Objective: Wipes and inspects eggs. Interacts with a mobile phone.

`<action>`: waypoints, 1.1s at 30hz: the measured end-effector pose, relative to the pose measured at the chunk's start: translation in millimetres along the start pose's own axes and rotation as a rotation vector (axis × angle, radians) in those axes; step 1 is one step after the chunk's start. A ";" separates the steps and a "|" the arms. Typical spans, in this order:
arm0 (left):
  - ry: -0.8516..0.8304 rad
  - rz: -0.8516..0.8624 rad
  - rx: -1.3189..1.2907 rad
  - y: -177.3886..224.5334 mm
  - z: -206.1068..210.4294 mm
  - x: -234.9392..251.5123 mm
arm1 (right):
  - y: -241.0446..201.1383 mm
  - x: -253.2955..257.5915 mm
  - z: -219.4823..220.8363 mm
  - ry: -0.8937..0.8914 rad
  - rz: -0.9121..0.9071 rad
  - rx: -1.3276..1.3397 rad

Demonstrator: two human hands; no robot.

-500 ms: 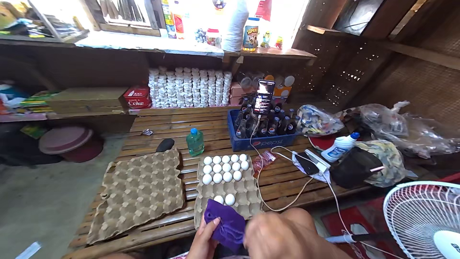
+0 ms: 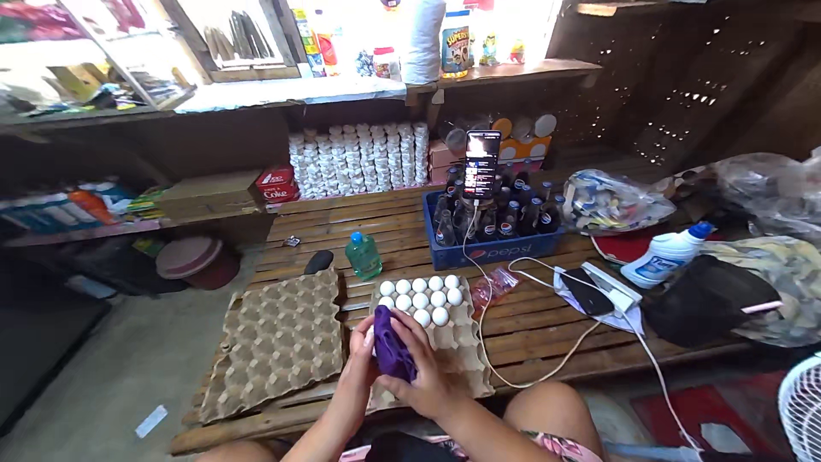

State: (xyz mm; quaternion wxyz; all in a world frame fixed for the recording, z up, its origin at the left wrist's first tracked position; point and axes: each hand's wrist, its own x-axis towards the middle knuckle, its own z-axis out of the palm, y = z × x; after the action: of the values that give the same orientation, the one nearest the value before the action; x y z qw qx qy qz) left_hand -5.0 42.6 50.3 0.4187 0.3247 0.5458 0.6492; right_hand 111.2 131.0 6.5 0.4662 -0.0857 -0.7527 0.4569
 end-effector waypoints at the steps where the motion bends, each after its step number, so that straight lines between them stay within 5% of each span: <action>1: -0.032 0.010 0.038 0.5 3.8 1.4 | 5.7 -0.2 -2.5 0.049 -0.029 0.024; 5: -0.198 0.181 0.269 -8.9 18.6 9.0 | 14.0 1.7 -18.9 0.223 -0.006 0.143; 11: -0.193 0.365 0.426 -21.5 30.5 24.9 | 3.4 -2.9 -36.8 0.309 0.227 0.344; 19: -0.115 0.563 0.611 3.2 49.2 42.2 | 3.7 -2.5 -39.2 0.263 -0.181 0.014; 26: -0.089 0.521 0.599 -30.9 54.6 13.3 | -11.4 -2.5 -49.2 0.303 0.175 0.463; 33: -0.005 0.429 0.359 -0.7 54.0 12.1 | -5.2 -11.4 -31.7 0.202 -0.225 0.022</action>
State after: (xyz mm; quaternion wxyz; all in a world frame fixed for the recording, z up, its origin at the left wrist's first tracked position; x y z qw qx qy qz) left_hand 37.3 77.0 59.7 0.2086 0.5034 0.5700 0.6150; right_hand 143.8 141.0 8.0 0.5888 -0.0413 -0.7018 0.3988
